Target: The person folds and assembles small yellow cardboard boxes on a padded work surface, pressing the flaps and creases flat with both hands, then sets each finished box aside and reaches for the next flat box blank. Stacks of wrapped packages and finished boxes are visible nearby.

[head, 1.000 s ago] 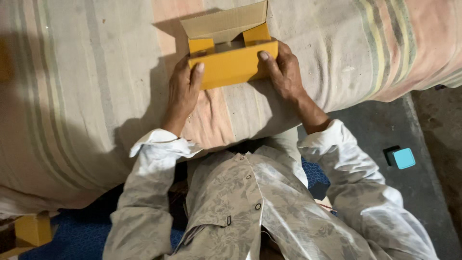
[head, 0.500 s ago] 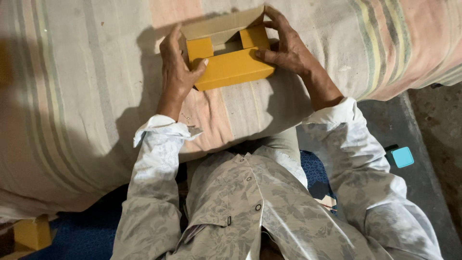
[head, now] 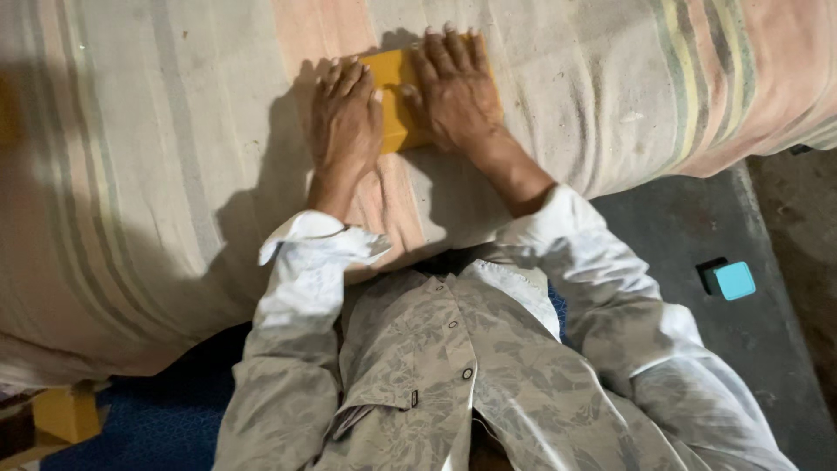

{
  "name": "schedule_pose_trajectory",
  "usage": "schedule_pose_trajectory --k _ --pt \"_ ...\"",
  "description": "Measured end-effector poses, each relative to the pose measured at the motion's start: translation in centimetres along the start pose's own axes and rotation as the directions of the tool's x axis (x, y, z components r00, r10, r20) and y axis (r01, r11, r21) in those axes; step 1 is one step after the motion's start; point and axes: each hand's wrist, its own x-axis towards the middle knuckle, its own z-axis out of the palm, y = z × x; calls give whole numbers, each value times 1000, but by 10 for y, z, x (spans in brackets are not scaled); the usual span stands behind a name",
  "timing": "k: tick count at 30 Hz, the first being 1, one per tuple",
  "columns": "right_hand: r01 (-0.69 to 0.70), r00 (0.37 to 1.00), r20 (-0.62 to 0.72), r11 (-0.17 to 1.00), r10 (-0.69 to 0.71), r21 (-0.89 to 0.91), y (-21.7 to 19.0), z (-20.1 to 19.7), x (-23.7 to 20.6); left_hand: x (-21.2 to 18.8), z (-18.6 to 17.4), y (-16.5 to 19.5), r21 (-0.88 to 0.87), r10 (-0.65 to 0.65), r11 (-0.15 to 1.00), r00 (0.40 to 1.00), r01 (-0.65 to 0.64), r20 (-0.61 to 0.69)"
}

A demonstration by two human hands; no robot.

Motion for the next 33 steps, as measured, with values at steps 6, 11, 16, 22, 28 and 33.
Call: schedule_pose_trajectory --k 6,11,16,22,28,33 --pt "-87 994 67 996 88 -23 5 10 21 35 15 33 53 -231 972 972 229 47" --pt "-324 945 43 946 324 -10 34 -10 14 32 12 44 40 -250 967 968 251 -27" --pt "-245 959 96 949 267 -197 1 -5 28 45 15 49 155 -324 933 945 326 -42" --pt "-320 944 85 947 320 -21 -1 -9 29 38 9 30 130 -222 966 975 224 -29" --pt "-486 859 217 872 463 63 2 -18 22 38 1 33 55 -279 959 960 278 11" --pt "-38 984 -180 965 -10 -261 -2 -6 38 43 6 32 128 8 992 993 7 -119"
